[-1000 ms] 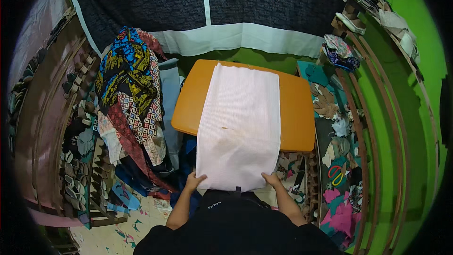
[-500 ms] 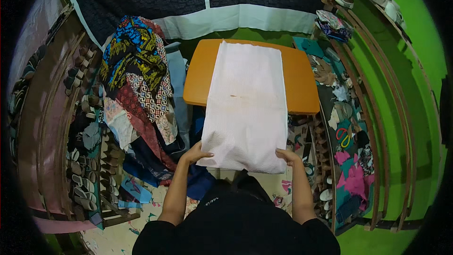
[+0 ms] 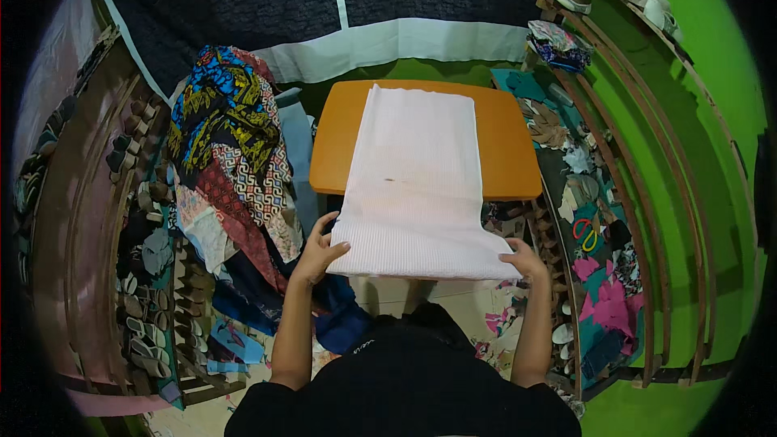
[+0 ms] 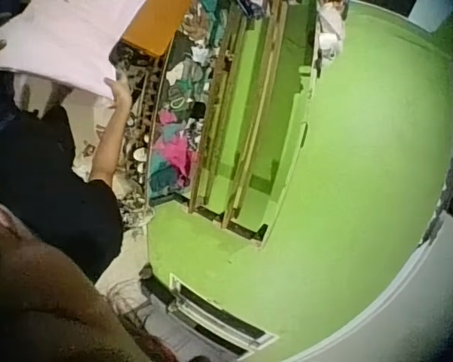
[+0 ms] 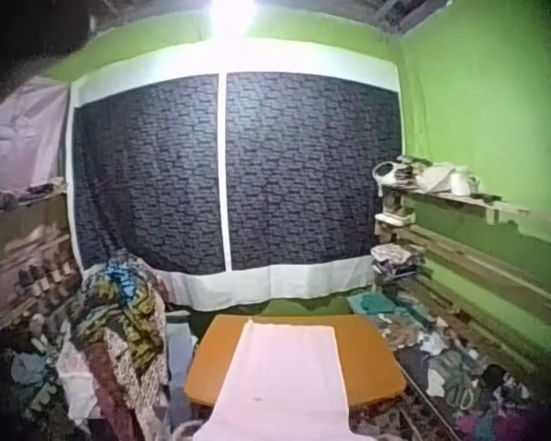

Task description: The recorder folds several pieces of fabric and clothing items on a table and places them on a shelf.

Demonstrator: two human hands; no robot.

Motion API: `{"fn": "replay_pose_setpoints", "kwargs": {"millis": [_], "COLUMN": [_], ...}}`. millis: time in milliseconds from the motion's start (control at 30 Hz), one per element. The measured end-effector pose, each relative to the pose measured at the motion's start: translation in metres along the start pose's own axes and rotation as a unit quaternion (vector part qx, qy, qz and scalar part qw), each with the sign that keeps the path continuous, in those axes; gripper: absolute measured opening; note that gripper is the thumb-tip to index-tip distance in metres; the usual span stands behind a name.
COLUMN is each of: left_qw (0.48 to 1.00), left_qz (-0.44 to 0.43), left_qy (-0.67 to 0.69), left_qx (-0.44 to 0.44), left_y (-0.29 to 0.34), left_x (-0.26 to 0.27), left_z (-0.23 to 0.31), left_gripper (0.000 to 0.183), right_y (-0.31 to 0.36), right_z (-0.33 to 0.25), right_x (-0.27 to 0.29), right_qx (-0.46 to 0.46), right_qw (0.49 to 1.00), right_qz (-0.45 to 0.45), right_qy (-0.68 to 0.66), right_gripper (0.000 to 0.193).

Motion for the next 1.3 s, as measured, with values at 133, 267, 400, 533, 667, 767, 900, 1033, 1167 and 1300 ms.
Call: {"fn": "replay_pose_setpoints", "kwargs": {"millis": [133,267,400,533,667,767,900,1033,1167,1300], "left_qw": [0.999,0.994,0.889,0.979,0.977,0.965,0.924,0.911,0.911,0.901], "left_qz": [-0.035,0.064,0.250,0.147,0.041,0.036,0.141,0.175,0.150,0.232], "left_qy": [-0.020,-0.089,-0.373,-0.081,0.094,-0.134,-0.342,-0.360,-0.380,-0.363], "left_qx": [-0.035,0.011,-0.087,-0.117,-0.187,-0.223,-0.101,-0.098,-0.065,-0.057], "left_y": [-0.038,-0.080,-0.106,-0.149,-0.199,-0.247,-0.317,-0.378,-0.458,-0.518], "left_x": [-0.010,0.004,0.010,0.025,0.019,0.009,0.048,0.077,0.077,0.114], "left_z": [0.022,0.040,0.067,0.077,0.112,0.129,0.111,0.110,0.113,0.073], "left_gripper": [0.066,0.058,0.044,0.033,0.037,0.034,0.020,0.023,0.026,0.036], "right_y": [-0.012,-0.053,-0.082,-0.118,-0.127,-0.171,-0.222,-0.264,-0.333,-0.380], "right_z": [-0.033,-0.066,-0.114,-0.145,-0.204,-0.209,-0.220,-0.236,-0.242,-0.270], "right_x": [0.040,0.064,0.057,0.072,0.081,0.102,0.105,0.109,0.136,0.107], "right_qx": [0.111,0.299,0.305,0.333,0.410,0.395,0.286,0.212,0.233,0.261], "right_qw": [0.969,0.935,0.920,0.883,0.823,0.883,0.905,0.917,0.891,0.878], "right_qz": [0.189,0.141,0.090,0.040,-0.033,0.188,0.255,0.305,0.390,0.388], "right_qy": [-0.110,-0.129,-0.228,-0.328,-0.393,-0.172,-0.185,-0.143,0.003,0.100], "right_gripper": [0.067,0.053,0.038,0.029,0.037,0.030,0.012,0.012,0.016,0.036]}}
Point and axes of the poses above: each hand's wrist, its own y-axis away from the middle knuckle, its own x-axis out of the back of the hand, z = x × y, the point moved 4 cm from there along -y, towards the middle knuckle, and after that the axes turned 7 degrees about -z, right-handed, at the moved point
